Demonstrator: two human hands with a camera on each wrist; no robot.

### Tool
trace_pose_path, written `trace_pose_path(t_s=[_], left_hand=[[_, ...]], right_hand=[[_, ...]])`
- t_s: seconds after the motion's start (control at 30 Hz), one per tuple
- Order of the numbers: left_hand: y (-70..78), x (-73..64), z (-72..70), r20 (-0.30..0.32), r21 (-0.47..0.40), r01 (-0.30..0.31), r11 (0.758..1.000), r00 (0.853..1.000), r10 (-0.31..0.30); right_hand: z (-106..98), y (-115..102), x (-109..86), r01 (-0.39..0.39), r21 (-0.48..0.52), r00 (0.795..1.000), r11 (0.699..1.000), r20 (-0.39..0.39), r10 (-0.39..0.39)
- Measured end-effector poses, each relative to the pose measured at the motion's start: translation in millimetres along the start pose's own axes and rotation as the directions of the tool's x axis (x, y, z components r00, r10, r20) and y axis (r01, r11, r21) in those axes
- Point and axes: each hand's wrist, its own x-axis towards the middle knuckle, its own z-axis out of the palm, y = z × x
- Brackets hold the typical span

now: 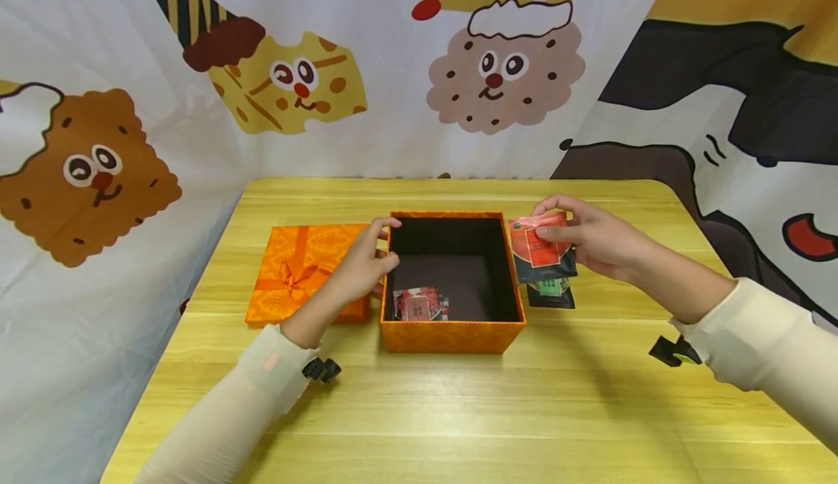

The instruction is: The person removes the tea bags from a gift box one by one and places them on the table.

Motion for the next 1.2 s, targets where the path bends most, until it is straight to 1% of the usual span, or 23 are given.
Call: trace_pose_path(t_s=[0.17, 0.47, 0.7, 0.83, 0.93, 1.07, 1.2], left_hand=[[-0.7, 0.7, 0.4, 0.004, 0.001, 0.0, 1.0, 1.0, 0.0], [-1.4, -0.4, 0.1, 0.002, -0.014, 0.006, 1.0, 1.0, -0.006], [-1.6, -0.2, -0.1, 0.002, -0.019, 0.013, 1.0, 1.0, -0.013], [-1.3, 0.3, -0.4, -0.004, -0.005, -0.001, 1.0, 1.0, 0.001], [-2.5, 0.9, -0.7, -0.006, 0.002, -0.01, 1.0, 1.0, 0.01], [-3.3, 1.1, -0.1, -0.003, -0.005, -0.005, 1.0, 1.0, 0.005], [-2.2, 0.6, 0.6, -0.001, -0.004, -0.004, 1.0, 1.0, 0.004]], right_hand=[[-10, 8, -5.8, -0.009, -0.001, 0.999, 1.0, -0.037, 0.009], [-24, 26, -13.0, -0.063, 0.026, 0.995, 0.998, -0.079, 0.065], [-29, 45, -15.7, -0.084, 0.045, 0.994, 0.995, -0.071, 0.087], [-32, 57, -16.0, -0.094, 0.064, 0.993, 0.994, -0.062, 0.098], [-33, 68, -15.2, -0.108, 0.068, 0.992, 0.992, -0.052, 0.112], [-35, 83, -12.6, -0.14, 0.069, 0.989, 0.988, -0.041, 0.143], [-35, 98, -10.1, -0.156, 0.066, 0.987, 0.986, -0.026, 0.158]])
